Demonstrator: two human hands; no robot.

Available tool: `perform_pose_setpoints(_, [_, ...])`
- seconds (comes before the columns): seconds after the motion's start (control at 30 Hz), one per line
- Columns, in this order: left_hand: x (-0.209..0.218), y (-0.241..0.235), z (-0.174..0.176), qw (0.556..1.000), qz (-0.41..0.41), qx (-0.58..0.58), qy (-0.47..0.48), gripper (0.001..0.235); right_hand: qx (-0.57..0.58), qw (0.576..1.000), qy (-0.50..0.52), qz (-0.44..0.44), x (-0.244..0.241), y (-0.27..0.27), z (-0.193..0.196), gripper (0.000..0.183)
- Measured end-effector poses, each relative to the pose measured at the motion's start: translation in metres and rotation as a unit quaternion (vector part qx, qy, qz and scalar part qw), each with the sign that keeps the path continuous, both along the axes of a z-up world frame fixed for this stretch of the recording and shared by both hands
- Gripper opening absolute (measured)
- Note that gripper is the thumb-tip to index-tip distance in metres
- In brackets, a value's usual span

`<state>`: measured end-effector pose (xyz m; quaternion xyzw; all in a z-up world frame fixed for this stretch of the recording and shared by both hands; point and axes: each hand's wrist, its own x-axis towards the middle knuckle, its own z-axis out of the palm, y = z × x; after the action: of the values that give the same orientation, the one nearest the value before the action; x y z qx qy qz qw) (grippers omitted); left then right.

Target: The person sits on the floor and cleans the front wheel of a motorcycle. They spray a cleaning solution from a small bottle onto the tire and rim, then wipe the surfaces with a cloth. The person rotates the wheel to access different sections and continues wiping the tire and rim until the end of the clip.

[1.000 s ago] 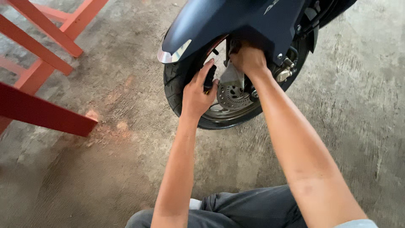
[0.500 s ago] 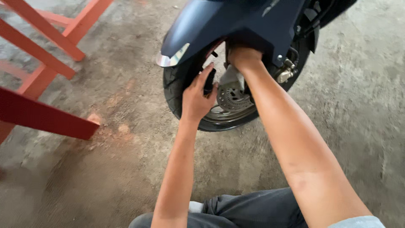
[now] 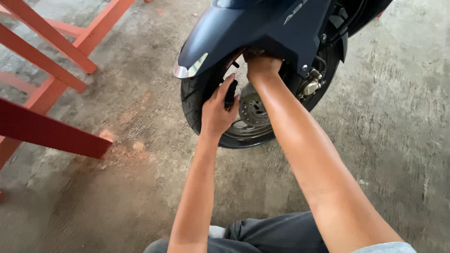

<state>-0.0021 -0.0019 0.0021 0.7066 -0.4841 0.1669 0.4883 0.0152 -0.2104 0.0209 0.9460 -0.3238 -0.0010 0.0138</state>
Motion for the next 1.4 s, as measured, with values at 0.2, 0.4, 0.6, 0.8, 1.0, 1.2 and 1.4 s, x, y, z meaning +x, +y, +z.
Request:
perform_pose_setpoints(0.2, [0.000, 0.000, -0.004, 1.000, -0.008, 0.007, 0.006, 0.059, 0.015, 1.000, -0.001, 0.020, 0.004, -0.014, -0.021, 0.072])
perform_pose_setpoints(0.4, [0.002, 0.001, -0.003, 1.000, 0.000, 0.013, 0.021, 0.057, 0.076, 0.988, -0.126, 0.048, 0.006, -0.056, -0.069, 0.045])
perform_pose_setpoints(0.6, [-0.001, 0.003, -0.007, 1.000, 0.001, -0.005, 0.023, 0.057, 0.096, 0.956, -0.271, 0.053, -0.046, -0.019, -0.044, 0.028])
perform_pose_setpoints(0.8, [-0.001, 0.005, -0.009, 0.999, -0.031, -0.026, 0.026, 0.065, 0.040, 0.885, -0.382, 0.262, -0.085, 0.039, -0.045, 0.034])
perform_pose_setpoints(1.0, [-0.011, 0.033, -0.018, 0.984, -0.069, -0.053, 0.154, 0.066, -0.033, 0.867, -0.300, 0.396, -0.081, 0.069, -0.072, 0.021])
perform_pose_setpoints(1.2, [-0.019, 0.059, -0.031, 0.975, -0.074, -0.033, 0.206, 0.063, -0.073, 0.926, -0.203, 0.310, -0.073, 0.059, -0.068, 0.008])
perform_pose_setpoints(1.4, [-0.024, 0.062, -0.050, 0.958, -0.050, -0.037, 0.281, 0.061, 0.116, 0.939, -0.300, 0.121, -0.069, 0.036, -0.073, 0.012])
